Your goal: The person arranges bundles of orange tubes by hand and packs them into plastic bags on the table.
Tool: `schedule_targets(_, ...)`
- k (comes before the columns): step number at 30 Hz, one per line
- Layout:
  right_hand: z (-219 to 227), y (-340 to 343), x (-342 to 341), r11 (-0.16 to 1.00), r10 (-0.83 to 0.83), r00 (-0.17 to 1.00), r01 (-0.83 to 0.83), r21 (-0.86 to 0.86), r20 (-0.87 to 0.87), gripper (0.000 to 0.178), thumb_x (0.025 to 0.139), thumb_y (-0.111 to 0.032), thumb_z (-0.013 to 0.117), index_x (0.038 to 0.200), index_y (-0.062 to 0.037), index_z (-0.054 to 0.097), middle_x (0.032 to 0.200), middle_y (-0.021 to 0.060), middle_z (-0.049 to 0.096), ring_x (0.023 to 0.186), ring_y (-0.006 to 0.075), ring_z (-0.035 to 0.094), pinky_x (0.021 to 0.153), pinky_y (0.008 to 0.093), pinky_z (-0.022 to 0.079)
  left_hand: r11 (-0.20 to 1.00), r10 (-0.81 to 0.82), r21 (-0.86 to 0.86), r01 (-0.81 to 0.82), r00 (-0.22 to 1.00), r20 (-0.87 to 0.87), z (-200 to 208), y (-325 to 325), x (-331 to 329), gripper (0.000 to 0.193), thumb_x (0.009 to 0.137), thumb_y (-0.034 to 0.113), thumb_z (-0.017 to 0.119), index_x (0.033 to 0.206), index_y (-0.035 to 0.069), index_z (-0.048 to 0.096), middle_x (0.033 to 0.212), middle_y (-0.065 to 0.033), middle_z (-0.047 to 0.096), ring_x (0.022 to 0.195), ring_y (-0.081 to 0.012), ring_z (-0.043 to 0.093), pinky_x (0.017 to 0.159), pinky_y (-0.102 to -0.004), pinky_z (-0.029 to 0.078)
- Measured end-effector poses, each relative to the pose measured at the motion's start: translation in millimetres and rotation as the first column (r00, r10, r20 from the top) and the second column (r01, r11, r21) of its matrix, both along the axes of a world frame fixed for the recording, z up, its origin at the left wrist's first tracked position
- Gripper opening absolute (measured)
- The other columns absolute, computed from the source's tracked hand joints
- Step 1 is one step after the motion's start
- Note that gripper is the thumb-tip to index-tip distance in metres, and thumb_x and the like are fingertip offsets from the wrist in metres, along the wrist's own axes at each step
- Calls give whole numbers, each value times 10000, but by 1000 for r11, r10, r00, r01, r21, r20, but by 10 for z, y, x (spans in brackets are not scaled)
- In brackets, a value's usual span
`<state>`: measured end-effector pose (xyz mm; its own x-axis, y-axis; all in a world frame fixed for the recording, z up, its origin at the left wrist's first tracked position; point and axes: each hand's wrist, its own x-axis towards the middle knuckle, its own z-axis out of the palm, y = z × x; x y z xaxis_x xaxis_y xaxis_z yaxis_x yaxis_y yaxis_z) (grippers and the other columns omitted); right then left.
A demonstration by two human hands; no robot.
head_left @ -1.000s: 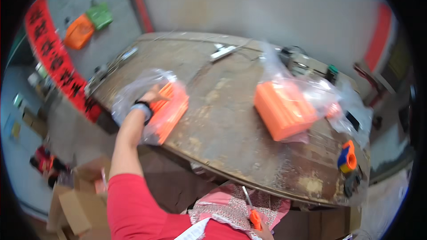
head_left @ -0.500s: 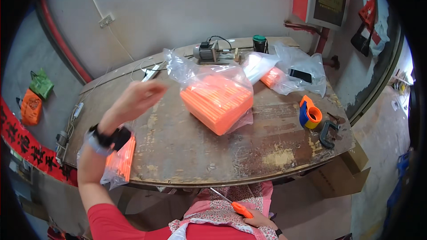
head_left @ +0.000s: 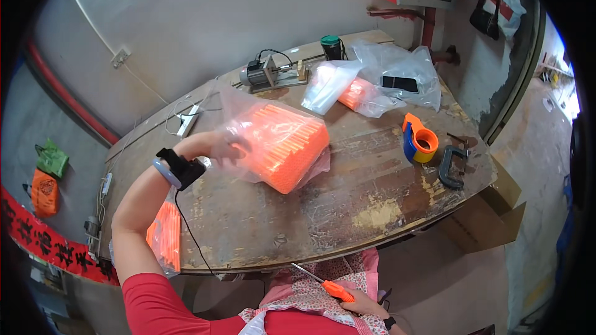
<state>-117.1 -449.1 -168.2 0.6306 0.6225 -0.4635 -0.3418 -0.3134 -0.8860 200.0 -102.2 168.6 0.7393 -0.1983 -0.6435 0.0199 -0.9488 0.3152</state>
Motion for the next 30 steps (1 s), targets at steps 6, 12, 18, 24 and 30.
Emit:
schedule_targets(6,-90,53,27,998,-8,1000,9,69,-13,602,755,-264,660,1316,-102,509,1031,149,644,911,263,621,811,353,471,922,-266,171,346,246,932,-415,55,469,422,822,154,650,1234,136,564,1071,-120,613,939,-273,615,773,-348,499)
schedule_targets(12,-155,44,57,995,57,997,-53,79,-46,587,813,-108,623,1376,-103,456,1076,55,608,913,145,566,809,294,438,941,-86,124,314,-134,987,25,-162,554,196,815,143,680,977,86,584,894,-71,605,740,-287,633,587,-390,495)
schedule_targets(18,-89,48,67,995,25,991,-13,97,-129,547,803,-115,640,1329,-85,495,1054,57,608,916,154,566,798,308,444,978,-13,18,209,-29,1000,-120,-86,260,319,693,224,802,845,58,576,1010,-84,603,722,-276,622,548,-378,473)
schedule_targets(24,-88,44,30,996,-17,999,14,85,35,581,753,-197,636,1310,-85,516,912,109,643,750,183,601,707,307,477,881,-336,474,9,716,612,6,-254,201,214,761,238,712,778,34,649,1158,-117,626,894,-275,646,676,-401,503)
schedule_targets(30,-124,51,48,990,-41,999,38,134,24,547,757,-155,617,1290,-73,522,779,67,628,567,131,574,547,283,466,786,-604,67,615,740,295,-219,-53,311,576,769,106,661,1322,87,505,1474,-173,363,1331,-355,386,1096,-438,325)
